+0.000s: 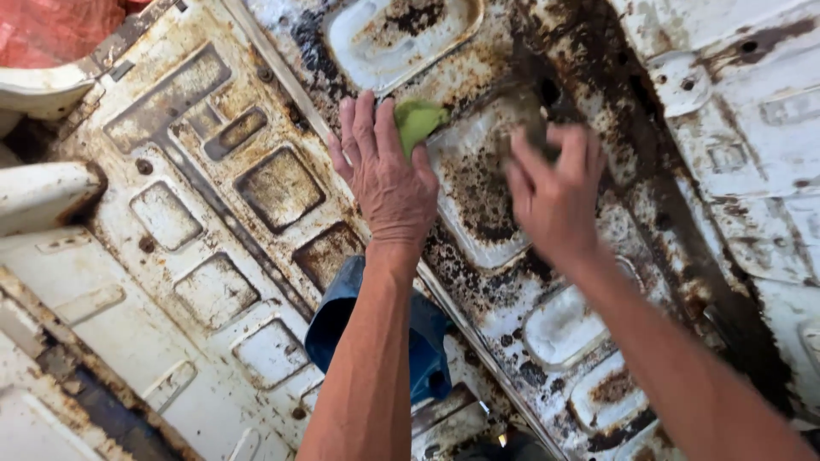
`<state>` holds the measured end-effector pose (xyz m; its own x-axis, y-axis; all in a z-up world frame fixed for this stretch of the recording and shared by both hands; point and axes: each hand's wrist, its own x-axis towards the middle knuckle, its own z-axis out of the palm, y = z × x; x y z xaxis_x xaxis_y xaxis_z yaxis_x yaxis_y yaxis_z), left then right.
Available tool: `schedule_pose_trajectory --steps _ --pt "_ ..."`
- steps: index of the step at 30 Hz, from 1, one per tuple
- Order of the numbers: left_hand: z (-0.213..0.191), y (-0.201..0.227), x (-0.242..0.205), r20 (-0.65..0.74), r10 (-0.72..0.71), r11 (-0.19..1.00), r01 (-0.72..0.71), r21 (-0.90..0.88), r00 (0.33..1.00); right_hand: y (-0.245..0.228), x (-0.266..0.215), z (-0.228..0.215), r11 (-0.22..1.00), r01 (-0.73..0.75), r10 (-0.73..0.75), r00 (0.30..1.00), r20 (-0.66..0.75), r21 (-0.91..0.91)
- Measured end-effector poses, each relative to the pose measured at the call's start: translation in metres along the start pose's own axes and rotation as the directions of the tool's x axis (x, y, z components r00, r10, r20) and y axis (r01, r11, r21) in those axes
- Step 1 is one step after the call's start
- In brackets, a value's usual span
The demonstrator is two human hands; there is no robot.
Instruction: The person scrubs the heavily rusted floor of a vehicle using a green sponge and a metal scraper. They repeatedly apply a green substance from a can to the surface and scrape away the rust and grime.
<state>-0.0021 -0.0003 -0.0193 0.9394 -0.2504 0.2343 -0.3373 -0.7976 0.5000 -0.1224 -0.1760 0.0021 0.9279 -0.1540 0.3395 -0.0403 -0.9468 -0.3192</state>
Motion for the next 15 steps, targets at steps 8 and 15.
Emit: schedule_pose_trajectory --steps 8,15 --pt "0.003 -0.003 0.003 -0.089 -0.005 1.000 0.004 -0.013 0.996 0.008 0.004 0.035 0.999 0.007 -0.006 0.999 -0.034 0.036" --pt "-0.002 0.002 0.006 -0.035 0.000 1.000 0.000 0.007 0.999 -0.051 -0.025 0.027 0.995 -0.046 0.041 0.998 0.053 0.094"
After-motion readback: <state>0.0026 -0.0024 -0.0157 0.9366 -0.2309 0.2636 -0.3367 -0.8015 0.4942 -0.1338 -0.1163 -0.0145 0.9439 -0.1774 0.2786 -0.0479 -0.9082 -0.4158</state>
